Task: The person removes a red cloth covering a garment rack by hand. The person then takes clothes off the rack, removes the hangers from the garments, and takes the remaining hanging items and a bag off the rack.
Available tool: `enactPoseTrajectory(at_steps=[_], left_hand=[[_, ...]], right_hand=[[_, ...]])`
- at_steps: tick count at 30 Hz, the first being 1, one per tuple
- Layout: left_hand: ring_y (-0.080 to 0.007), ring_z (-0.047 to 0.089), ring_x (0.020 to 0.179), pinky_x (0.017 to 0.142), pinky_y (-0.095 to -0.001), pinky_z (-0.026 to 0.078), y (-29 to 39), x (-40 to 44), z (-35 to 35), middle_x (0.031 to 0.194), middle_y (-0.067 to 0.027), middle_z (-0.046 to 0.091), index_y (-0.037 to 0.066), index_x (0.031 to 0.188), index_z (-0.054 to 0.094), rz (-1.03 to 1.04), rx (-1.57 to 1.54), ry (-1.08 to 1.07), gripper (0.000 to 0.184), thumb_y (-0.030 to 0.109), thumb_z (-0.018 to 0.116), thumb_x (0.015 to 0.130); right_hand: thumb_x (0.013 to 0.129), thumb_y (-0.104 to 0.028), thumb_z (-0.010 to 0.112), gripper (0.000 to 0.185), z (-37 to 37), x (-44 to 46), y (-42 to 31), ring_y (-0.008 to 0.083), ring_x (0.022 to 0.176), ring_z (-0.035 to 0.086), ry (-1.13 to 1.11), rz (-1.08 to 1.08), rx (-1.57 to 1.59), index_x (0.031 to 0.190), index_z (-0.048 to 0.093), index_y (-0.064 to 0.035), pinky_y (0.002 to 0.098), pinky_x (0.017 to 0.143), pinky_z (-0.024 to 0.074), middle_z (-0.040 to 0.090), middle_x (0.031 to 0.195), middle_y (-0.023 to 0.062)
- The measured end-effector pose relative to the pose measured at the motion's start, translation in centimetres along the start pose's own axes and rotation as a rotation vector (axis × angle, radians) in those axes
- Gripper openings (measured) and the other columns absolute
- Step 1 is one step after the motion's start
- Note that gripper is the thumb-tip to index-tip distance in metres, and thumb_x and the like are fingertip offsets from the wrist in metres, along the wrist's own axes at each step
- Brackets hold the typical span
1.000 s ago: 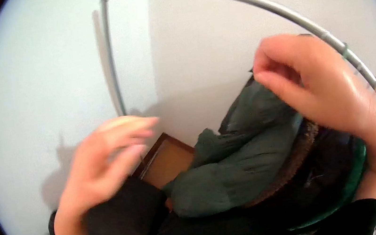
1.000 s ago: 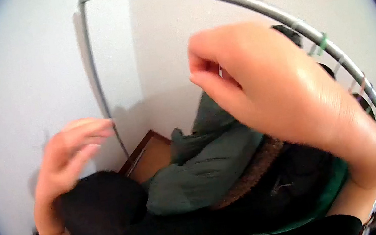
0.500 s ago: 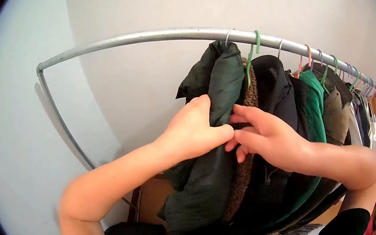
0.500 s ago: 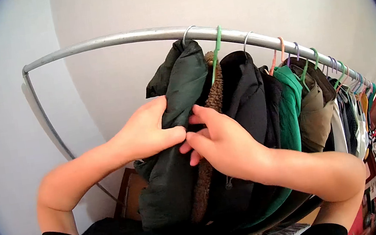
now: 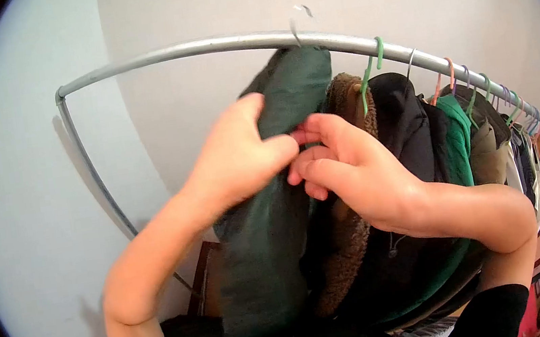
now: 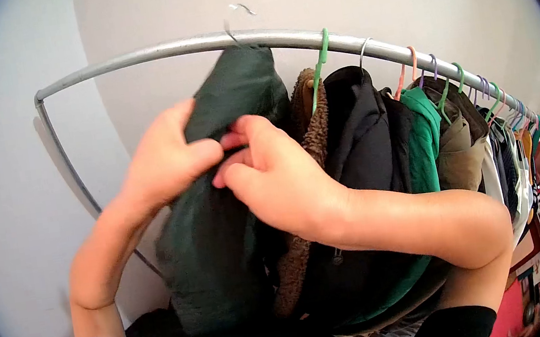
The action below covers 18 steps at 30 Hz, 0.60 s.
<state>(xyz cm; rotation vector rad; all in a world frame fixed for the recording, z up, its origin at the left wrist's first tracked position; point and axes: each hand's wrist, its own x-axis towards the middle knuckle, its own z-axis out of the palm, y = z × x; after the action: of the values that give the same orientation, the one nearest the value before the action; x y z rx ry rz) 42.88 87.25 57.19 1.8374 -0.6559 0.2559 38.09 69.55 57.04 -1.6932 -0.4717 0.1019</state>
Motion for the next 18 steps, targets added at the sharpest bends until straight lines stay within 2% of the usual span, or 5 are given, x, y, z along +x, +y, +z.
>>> enactPoseTrajectory(at_steps=[7,11,15,16,18], left_hand=[[-0.0155,0.066,0.087,0.083,-0.0306,0.054,1.5,-2.7,-5.4,0.098,-0.0089,0.071,-0.008,0.112,0.068,-0.167,-0.218,-0.115,0.043,0.014,0.063,0.074],[-0.0155,0.065,0.096,0.091,-0.0305,0.052,2.3,-6.7,-5.2,0.105,-0.0091,0.071,-0.009,0.119,0.066,-0.228,-0.2,0.021,0.051,0.012,0.063,0.072],[-0.0148,0.064,0.104,0.096,-0.03,0.05,1.4,-7.9,-5.6,0.112,-0.0085,0.07,-0.009,0.127,0.062,-0.385,-0.247,-0.093,0.059,0.006,0.064,0.069],[-0.0149,0.064,0.104,0.096,-0.0298,0.05,1.0,-8.0,-5.6,0.113,-0.0085,0.07,-0.009,0.127,0.062,-0.414,-0.243,-0.122,0.059,0.006,0.064,0.069],[-0.0161,0.064,0.104,0.097,-0.0301,0.049,-0.9,-8.4,-5.5,0.114,-0.0096,0.07,-0.009,0.126,0.062,-0.412,-0.263,-0.143,0.061,0.008,0.064,0.068]], right_hand=[[0.095,0.006,0.058,0.06,-1.0,-1.0,-1.2,0.0222,0.099,0.066,-0.308,-0.195,-0.194,0.15,0.036,0.0017,0.0345,0.077,0.0558,0.052,0.136,0.015],[0.09,-0.007,0.068,0.047,-4.1,-4.3,-1.5,0.044,0.101,0.061,-0.024,-0.506,-1.413,0.132,0.05,0.007,0.0451,0.088,0.0545,0.056,0.11,0.0253],[0.095,-0.011,0.069,0.051,-7.5,-3.8,-1.3,0.0316,0.082,0.071,0.108,-0.151,-1.294,0.135,0.046,0.0102,0.037,0.068,0.0589,0.063,0.106,0.02],[0.097,-0.013,0.07,0.054,-6.1,-2.8,-3.2,0.0228,0.069,0.072,0.162,0.266,-0.837,0.135,0.043,0.0133,0.0324,0.05,0.0546,0.066,0.101,0.0181],[0.097,-0.013,0.071,0.055,-6.7,-1.3,-2.2,0.0207,0.064,0.07,0.187,0.281,-0.679,0.134,0.042,0.0145,0.0311,0.046,0.0524,0.067,0.097,0.0182]])
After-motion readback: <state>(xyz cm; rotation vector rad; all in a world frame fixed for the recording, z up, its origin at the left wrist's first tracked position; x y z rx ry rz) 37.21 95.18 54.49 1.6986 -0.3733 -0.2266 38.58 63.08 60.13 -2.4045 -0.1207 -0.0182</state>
